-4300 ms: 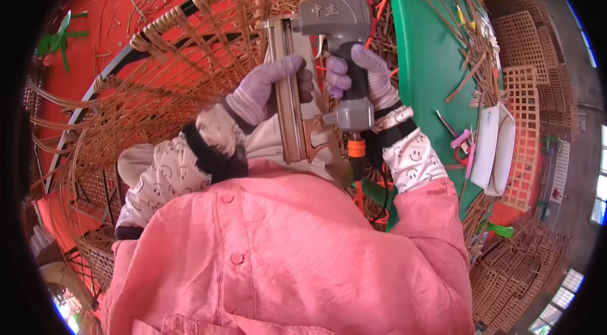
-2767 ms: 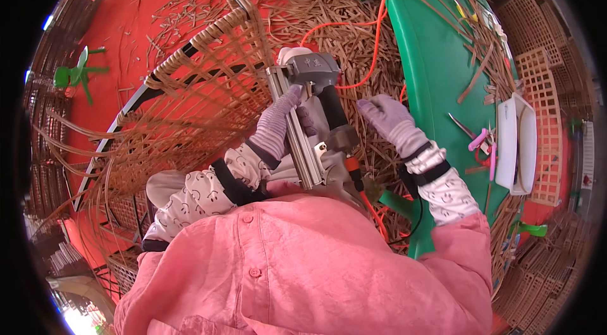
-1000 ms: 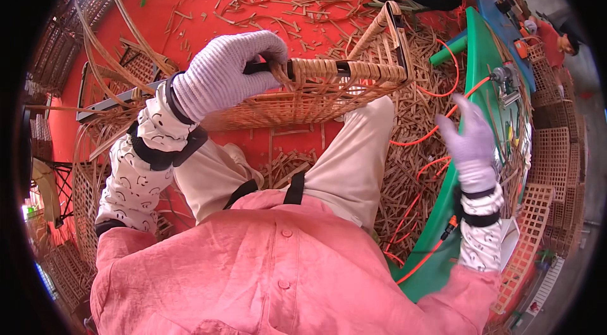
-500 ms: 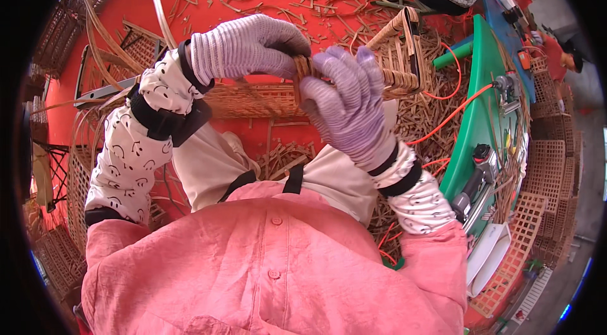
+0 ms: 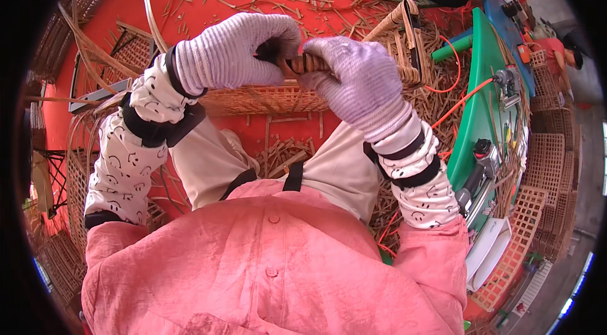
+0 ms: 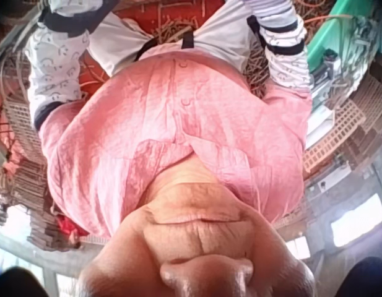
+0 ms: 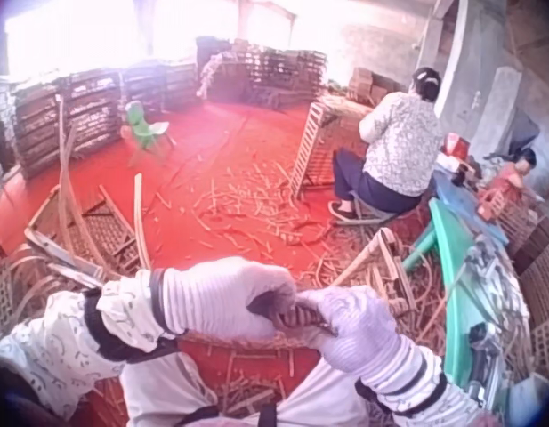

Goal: Weaving and securing rattan/wicker strips to a furniture frame using a pneumatic stapler and hand tools.

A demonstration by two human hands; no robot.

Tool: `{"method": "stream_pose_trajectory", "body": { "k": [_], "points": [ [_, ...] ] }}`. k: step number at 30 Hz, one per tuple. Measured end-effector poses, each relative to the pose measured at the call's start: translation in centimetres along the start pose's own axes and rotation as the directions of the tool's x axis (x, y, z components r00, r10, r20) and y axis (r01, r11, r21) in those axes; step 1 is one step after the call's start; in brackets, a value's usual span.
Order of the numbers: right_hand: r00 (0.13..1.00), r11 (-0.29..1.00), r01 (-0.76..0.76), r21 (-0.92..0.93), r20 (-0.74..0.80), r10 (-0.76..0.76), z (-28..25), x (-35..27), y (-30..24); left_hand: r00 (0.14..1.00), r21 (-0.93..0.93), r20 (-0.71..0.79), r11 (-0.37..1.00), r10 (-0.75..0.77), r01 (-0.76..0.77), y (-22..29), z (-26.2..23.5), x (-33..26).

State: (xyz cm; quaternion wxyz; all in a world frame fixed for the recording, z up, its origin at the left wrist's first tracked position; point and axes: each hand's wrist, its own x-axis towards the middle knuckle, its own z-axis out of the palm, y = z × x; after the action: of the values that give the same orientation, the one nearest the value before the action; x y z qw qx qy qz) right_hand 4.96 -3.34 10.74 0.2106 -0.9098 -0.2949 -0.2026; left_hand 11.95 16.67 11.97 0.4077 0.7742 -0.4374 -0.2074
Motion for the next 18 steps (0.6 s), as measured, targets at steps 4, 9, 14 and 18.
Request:
{"method": "stream_pose_trajectory", "body": {
  "k": [4,9,14,18],
  "points": [
    [0.992,0.983,-0.111,0.144,0.08,0.1,-0.1,0.4,0.0,0.959,0.368,-0.134,0.911,0.249,-0.185,0.5,0.5,-0.6],
    [0.991,0.991,-0.113,0.071,0.082,0.107,0.1,0.3,0.3,0.814,0.604,-0.068,0.673,0.577,-0.426,1.8,0.1,-0.9],
    [0.989,0.985,-0.134,0.104,0.071,0.127,0.3,0.4,0.5,0.999,0.503,-0.027,0.864,0.041,-0.022,4.4,2.3,-4.8],
    [0.994,0.992,-0.106,0.064,0.04,0.103,0.3,0.2,0.7,0.907,0.041,-0.386,0.979,-0.169,0.2,3.2,5.2,-6.7]
  ]
}}
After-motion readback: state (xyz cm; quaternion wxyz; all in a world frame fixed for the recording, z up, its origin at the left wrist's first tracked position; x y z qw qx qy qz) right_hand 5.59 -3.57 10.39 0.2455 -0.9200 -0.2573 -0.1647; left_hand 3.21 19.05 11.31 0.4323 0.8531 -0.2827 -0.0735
